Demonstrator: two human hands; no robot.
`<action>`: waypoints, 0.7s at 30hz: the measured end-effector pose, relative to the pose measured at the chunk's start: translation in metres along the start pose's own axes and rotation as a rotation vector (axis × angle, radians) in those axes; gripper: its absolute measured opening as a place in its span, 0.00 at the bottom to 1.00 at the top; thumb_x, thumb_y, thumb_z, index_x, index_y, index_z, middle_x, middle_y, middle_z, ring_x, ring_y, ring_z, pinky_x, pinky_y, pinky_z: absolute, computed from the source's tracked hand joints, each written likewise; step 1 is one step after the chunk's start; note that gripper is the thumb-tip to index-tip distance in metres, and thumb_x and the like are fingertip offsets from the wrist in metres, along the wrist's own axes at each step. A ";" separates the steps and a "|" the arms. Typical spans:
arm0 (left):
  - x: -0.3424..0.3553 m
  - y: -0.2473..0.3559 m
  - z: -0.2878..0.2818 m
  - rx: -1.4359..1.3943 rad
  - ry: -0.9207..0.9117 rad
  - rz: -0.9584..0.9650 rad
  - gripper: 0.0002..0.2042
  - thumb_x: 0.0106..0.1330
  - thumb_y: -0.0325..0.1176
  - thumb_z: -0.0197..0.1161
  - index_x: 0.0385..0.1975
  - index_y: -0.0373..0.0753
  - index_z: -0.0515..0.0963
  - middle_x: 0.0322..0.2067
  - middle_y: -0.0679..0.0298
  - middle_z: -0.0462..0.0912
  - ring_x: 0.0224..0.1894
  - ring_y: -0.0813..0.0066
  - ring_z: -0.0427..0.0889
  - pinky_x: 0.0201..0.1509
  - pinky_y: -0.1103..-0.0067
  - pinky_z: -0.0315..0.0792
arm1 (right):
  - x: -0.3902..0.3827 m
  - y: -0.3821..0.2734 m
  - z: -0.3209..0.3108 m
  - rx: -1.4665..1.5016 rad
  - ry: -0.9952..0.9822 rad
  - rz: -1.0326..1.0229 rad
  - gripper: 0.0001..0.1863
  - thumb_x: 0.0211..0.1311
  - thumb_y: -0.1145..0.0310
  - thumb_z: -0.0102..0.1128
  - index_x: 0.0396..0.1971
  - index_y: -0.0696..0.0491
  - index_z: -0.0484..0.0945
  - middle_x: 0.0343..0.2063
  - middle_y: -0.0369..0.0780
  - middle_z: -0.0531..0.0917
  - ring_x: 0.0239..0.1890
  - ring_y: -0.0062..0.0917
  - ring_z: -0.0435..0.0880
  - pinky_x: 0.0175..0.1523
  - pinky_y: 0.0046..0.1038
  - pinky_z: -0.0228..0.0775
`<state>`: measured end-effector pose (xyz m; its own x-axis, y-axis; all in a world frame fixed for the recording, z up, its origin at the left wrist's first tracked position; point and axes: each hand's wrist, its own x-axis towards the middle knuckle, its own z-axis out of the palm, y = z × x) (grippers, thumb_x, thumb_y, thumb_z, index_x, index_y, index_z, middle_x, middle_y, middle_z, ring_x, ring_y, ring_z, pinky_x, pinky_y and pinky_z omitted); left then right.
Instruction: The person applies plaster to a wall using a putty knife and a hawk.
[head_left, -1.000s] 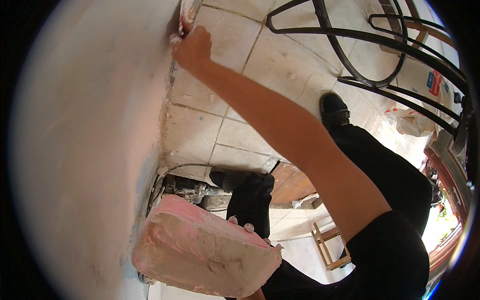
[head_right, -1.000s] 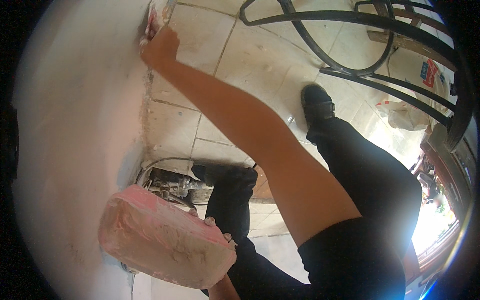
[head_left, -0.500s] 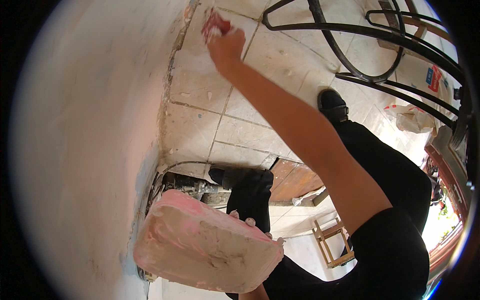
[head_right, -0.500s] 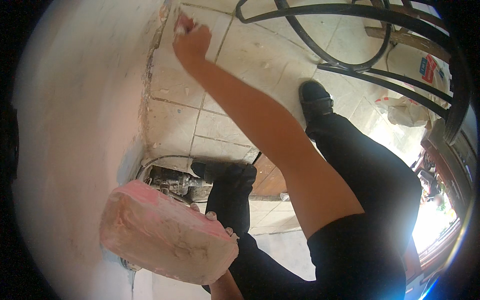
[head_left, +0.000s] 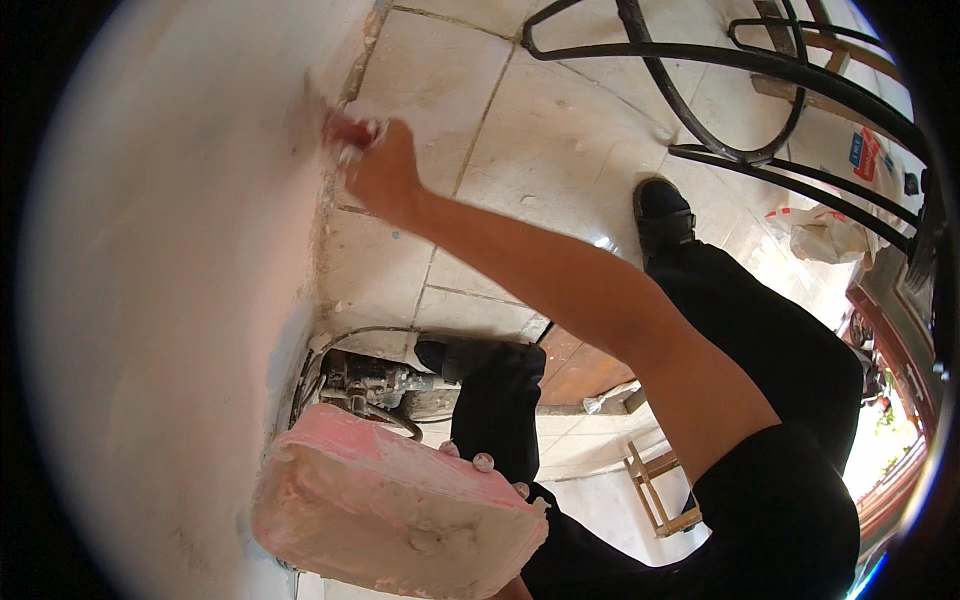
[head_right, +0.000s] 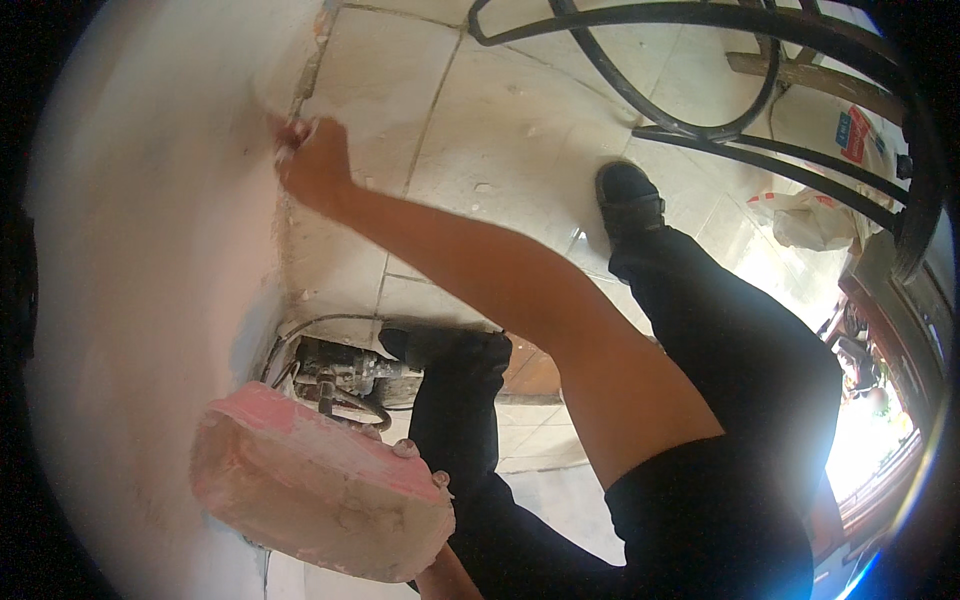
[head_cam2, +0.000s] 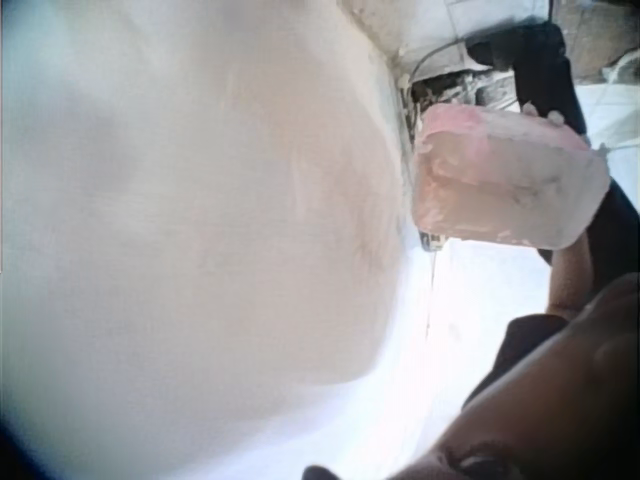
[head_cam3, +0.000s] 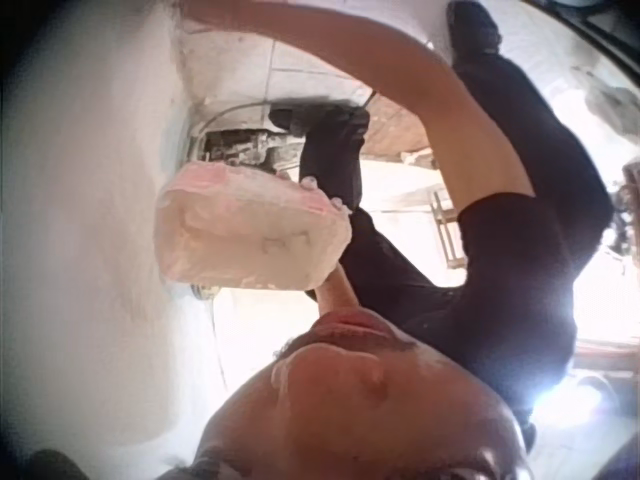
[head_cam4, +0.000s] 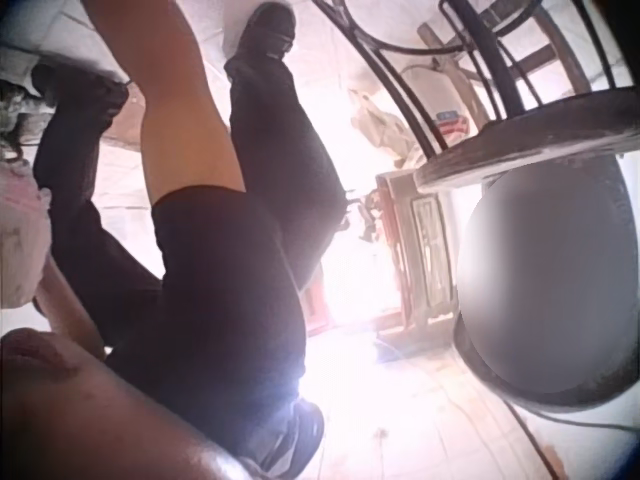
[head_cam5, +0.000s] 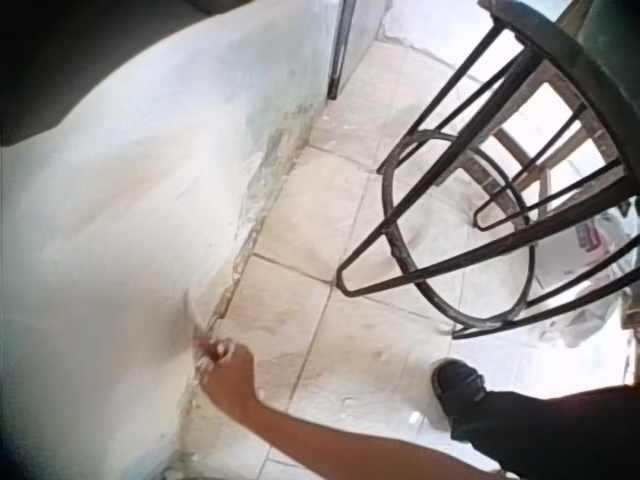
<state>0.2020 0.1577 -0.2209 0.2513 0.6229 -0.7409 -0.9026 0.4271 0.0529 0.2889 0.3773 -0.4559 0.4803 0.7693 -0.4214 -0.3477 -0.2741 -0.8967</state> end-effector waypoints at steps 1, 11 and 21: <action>0.000 -0.002 0.001 -0.001 0.000 -0.008 0.28 0.63 0.52 0.44 0.62 0.53 0.51 0.61 0.66 0.53 0.58 0.59 0.57 0.49 0.52 0.59 | -0.006 0.007 -0.003 0.105 -0.089 0.178 0.03 0.44 0.79 0.54 0.19 0.62 0.71 0.18 0.42 0.76 0.24 0.19 0.75 0.23 0.25 0.64; -0.003 -0.001 0.001 0.018 0.009 0.003 0.28 0.63 0.52 0.43 0.62 0.52 0.51 0.61 0.66 0.53 0.58 0.60 0.56 0.49 0.54 0.59 | 0.055 -0.011 -0.044 0.014 0.389 0.150 0.10 0.43 0.80 0.54 0.29 0.61 0.67 0.26 0.40 0.75 0.29 0.19 0.74 0.25 0.22 0.67; -0.002 0.001 -0.001 0.054 0.004 0.031 0.28 0.63 0.52 0.42 0.62 0.52 0.50 0.61 0.66 0.53 0.58 0.61 0.56 0.49 0.56 0.60 | 0.050 -0.018 -0.007 -0.253 0.275 -0.006 0.08 0.42 0.77 0.57 0.20 0.63 0.68 0.26 0.42 0.76 0.29 0.26 0.74 0.32 0.32 0.66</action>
<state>0.1998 0.1565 -0.2202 0.2218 0.6338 -0.7410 -0.8897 0.4426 0.1123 0.3243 0.4165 -0.4613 0.6923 0.5968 -0.4057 -0.1510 -0.4300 -0.8901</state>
